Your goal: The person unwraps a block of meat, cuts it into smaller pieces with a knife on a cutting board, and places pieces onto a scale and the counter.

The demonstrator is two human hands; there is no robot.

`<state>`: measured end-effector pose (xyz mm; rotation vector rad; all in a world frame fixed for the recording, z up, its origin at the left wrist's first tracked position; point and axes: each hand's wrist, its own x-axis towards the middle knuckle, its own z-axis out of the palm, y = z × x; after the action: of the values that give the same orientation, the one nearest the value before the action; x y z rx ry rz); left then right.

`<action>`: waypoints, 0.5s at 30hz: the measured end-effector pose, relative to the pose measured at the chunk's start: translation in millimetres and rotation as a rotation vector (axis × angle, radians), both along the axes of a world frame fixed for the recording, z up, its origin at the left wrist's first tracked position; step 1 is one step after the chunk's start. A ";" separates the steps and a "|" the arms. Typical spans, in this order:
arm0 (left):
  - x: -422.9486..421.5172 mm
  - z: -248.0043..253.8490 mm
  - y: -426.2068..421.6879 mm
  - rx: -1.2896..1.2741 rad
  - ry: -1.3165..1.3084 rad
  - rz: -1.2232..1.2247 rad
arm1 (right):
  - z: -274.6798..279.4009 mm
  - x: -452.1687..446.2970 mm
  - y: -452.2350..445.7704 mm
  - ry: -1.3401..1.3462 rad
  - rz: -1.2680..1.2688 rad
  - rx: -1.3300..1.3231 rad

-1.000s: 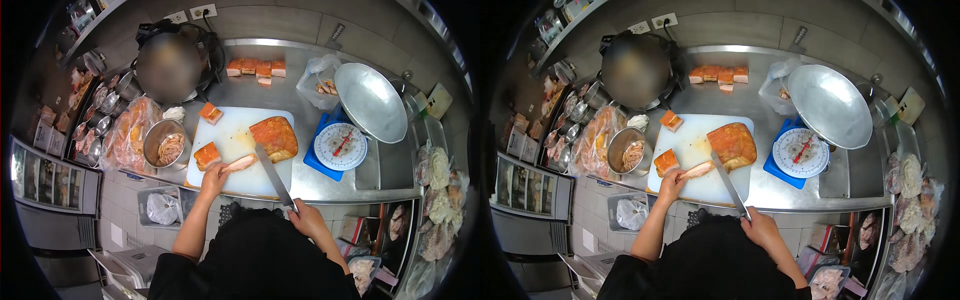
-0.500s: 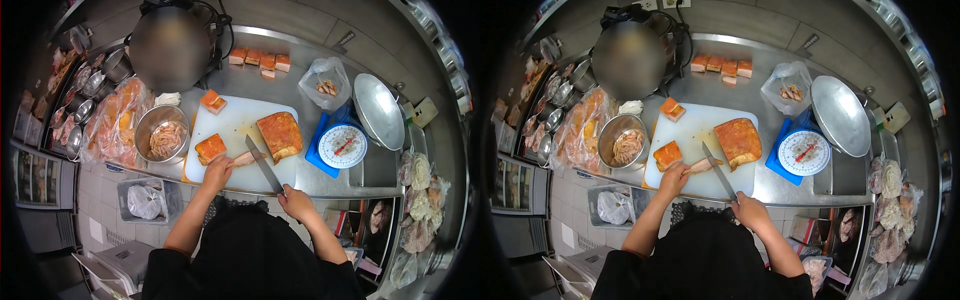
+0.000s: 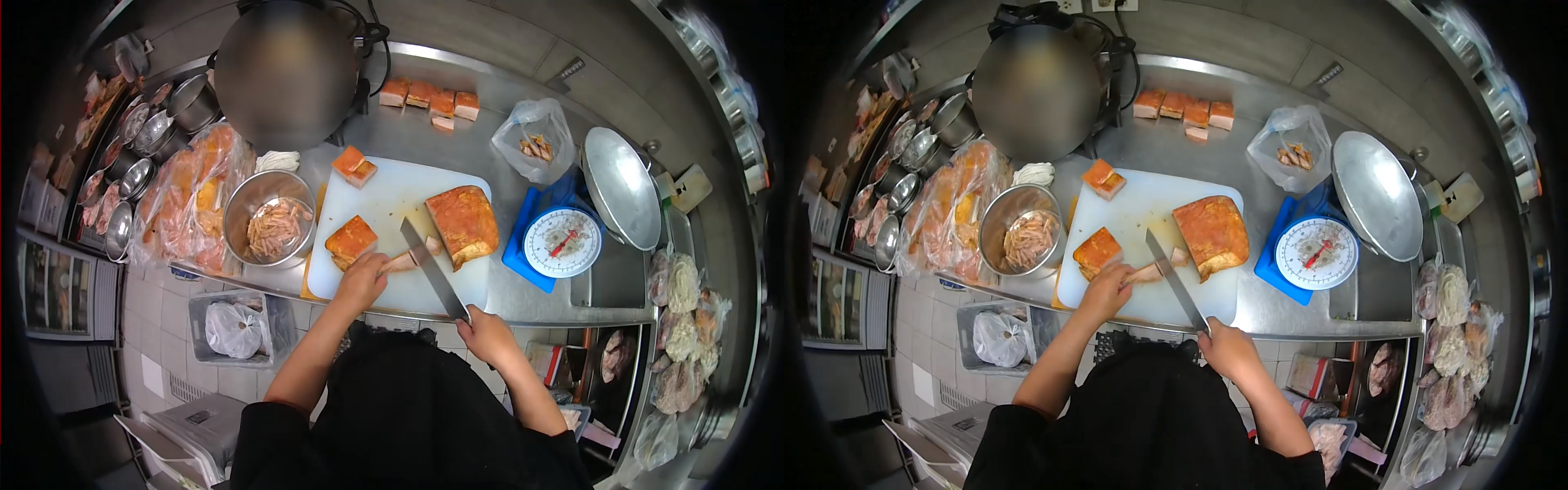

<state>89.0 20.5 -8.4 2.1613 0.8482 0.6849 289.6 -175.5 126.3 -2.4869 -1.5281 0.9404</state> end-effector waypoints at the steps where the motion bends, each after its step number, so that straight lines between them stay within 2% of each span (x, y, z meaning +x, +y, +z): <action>1: -3.5 -0.9 -0.6 -0.028 -0.030 0.026 | 11.6 -4.1 0.1 0.003 0.010 -0.002; 3: -5.2 -3.5 -2.1 -0.046 -0.008 0.039 | 28.0 -12.3 -2.7 0.092 -0.083 0.146; 6: -2.0 -4.7 -1.4 -0.012 -0.009 0.050 | -3.2 -19.2 -9.8 0.064 -0.057 0.180; 8: -1.9 -6.1 -4.8 0.037 -0.029 0.051 | -47.8 -9.3 -14.1 0.048 0.016 0.131; 10: 2.1 -4.7 -4.7 0.054 -0.060 0.079 | -42.0 -3.0 -5.2 0.022 0.090 0.098; 12: 8.0 1.7 -8.8 0.077 -0.099 0.093 | -23.9 2.4 -5.6 0.216 -0.084 -0.033; 13: 14.9 6.1 -9.6 0.096 -0.143 0.123 | -17.5 4.7 -9.0 0.213 -0.090 -0.026; 15: 31.7 12.0 -6.7 0.137 -0.111 0.086 | -8.2 10.5 -20.0 0.357 -0.333 0.076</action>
<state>120.7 13.8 3.6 2.1942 0.8611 0.9213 300.1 -195.5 118.1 -2.2643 -0.9876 1.1579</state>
